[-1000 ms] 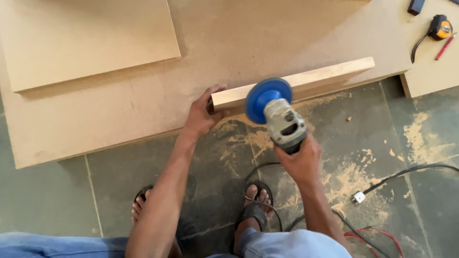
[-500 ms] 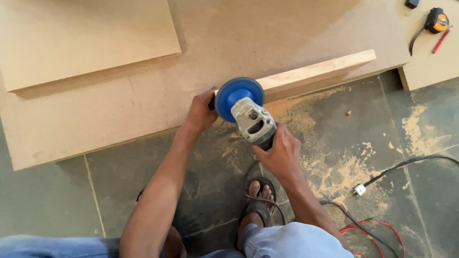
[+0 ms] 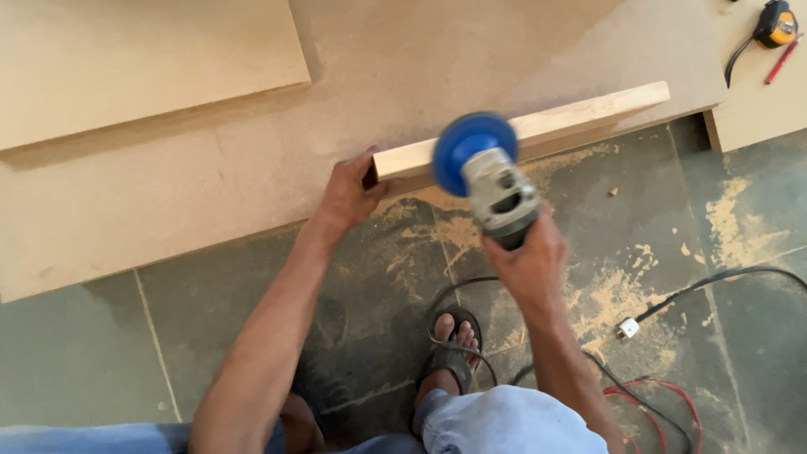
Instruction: The person plugs in an angle grinder and uses it to sand a wooden plank on the floor. They sand the plank on multiple sides, flipping it over to ensure even smoothing.
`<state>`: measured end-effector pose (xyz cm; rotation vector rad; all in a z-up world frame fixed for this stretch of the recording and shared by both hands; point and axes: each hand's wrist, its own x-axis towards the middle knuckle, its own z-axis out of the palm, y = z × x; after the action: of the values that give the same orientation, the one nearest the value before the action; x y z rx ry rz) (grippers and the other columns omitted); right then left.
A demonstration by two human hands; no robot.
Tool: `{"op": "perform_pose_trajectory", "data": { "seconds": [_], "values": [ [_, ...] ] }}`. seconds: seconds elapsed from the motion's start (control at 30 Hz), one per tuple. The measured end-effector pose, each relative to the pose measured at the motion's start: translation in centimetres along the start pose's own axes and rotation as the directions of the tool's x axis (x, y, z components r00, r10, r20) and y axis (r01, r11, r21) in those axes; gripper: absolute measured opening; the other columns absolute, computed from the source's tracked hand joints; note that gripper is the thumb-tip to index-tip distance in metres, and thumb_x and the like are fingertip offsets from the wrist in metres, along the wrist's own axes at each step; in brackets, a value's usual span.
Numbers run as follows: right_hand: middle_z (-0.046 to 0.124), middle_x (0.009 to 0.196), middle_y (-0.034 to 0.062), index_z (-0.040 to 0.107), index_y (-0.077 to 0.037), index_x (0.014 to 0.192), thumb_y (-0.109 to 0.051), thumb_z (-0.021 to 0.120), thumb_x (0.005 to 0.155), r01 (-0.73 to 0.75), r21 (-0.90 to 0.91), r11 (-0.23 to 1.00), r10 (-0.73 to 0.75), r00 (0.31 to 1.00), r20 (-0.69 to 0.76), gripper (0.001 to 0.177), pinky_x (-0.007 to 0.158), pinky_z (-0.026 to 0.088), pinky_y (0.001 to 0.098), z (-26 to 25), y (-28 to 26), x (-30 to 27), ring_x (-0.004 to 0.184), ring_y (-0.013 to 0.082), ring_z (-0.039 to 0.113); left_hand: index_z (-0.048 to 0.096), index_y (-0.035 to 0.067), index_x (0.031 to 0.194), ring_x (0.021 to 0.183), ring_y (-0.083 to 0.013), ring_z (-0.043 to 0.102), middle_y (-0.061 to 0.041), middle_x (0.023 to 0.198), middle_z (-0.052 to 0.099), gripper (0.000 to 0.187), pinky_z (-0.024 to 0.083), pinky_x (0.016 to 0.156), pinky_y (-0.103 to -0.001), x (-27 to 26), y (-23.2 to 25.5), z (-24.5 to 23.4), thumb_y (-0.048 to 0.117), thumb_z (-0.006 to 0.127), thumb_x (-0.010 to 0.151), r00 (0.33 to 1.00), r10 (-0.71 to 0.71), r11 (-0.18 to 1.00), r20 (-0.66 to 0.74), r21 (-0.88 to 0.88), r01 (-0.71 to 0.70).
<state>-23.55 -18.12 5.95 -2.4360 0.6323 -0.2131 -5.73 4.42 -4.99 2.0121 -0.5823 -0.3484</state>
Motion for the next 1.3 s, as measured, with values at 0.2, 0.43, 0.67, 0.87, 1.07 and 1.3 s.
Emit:
{"op": "perform_pose_trajectory", "data": {
  "seconds": [0.2, 0.43, 0.67, 0.87, 1.07, 1.3],
  "values": [
    [0.072, 0.109, 0.0208, 0.061, 0.006, 0.122, -0.014, 0.087, 0.081, 0.043, -0.002, 0.999, -0.042, 0.983, -0.177, 0.052, 0.083, 0.063, 0.0432, -2.5, 2.0, 0.6, 0.096, 0.0309, 0.075, 0.064, 0.005, 0.125, 0.097, -0.0287, 0.075, -0.018, 0.106, 0.075, 0.044, 0.059, 0.089, -0.038, 0.0, -0.3, 0.2, 0.018, 0.083, 0.088, 1.000, -0.007, 0.999, -0.014, -0.032, 0.007],
    [0.073, 0.105, 0.0209, 0.060, 0.005, 0.120, -0.019, 0.089, 0.074, 0.073, -0.010, 0.997, -0.073, 0.997, -0.025, 0.059, 0.081, 0.063, 0.0397, 1.2, -0.5, -0.7, 0.093, 0.0292, 0.076, 0.064, 0.004, 0.126, 0.096, -0.0297, 0.075, -0.019, 0.105, 0.075, 0.048, 0.059, 0.086, -0.039, 0.1, -0.1, -0.2, 0.009, 0.083, 0.082, 0.996, 0.072, 0.996, -0.044, -0.046, -0.074],
    [0.072, 0.105, 0.0222, 0.059, 0.006, 0.123, -0.024, 0.092, 0.067, 0.144, -0.181, 0.973, -0.132, 0.988, 0.078, 0.072, 0.085, 0.057, 0.0490, 2.7, -3.5, -1.5, 0.095, 0.0351, 0.073, 0.065, 0.008, 0.124, 0.093, -0.0302, 0.075, -0.018, 0.105, 0.075, 0.053, 0.059, 0.082, -0.039, -0.2, 0.5, -0.4, 0.006, 0.088, 0.077, 0.995, 0.086, 0.992, -0.049, -0.091, -0.090],
    [0.072, 0.109, 0.0213, 0.058, 0.006, 0.125, -0.027, 0.092, 0.070, 0.112, -0.164, 0.980, -0.091, 0.988, 0.127, 0.072, 0.091, 0.058, 0.0451, 2.8, -2.7, -1.5, 0.096, 0.0321, 0.074, 0.066, 0.011, 0.125, 0.095, -0.0260, 0.076, -0.013, 0.107, 0.076, 0.051, 0.060, 0.087, -0.038, -0.1, 1.3, -0.6, 0.007, 0.086, 0.078, 1.000, 0.000, 0.998, 0.002, -0.056, 0.000],
    [0.073, 0.110, 0.0193, 0.060, 0.004, 0.122, -0.018, 0.089, 0.075, -0.002, -0.011, 1.000, 0.002, 1.000, -0.026, 0.059, 0.083, 0.064, 0.0398, 0.6, 0.7, -0.6, 0.095, 0.0290, 0.076, 0.063, 0.007, 0.128, 0.104, -0.0274, 0.073, -0.016, 0.111, 0.075, 0.049, 0.059, 0.096, -0.038, 0.0, 1.2, -0.7, 0.012, 0.082, 0.083, 0.998, -0.046, 0.999, 0.033, 0.022, 0.046],
    [0.073, 0.109, 0.0213, 0.060, 0.006, 0.122, -0.016, 0.088, 0.077, -0.006, -0.015, 1.000, 0.005, 0.995, -0.096, 0.057, 0.082, 0.063, 0.0408, -1.1, 1.8, -0.2, 0.095, 0.0298, 0.075, 0.061, 0.010, 0.131, 0.109, -0.0253, 0.070, -0.013, 0.117, 0.073, 0.052, 0.051, 0.105, -0.037, 0.3, 2.2, -0.6, 0.022, 0.081, 0.085, 0.972, -0.217, 0.976, 0.091, 0.033, 0.215]
  ]
}}
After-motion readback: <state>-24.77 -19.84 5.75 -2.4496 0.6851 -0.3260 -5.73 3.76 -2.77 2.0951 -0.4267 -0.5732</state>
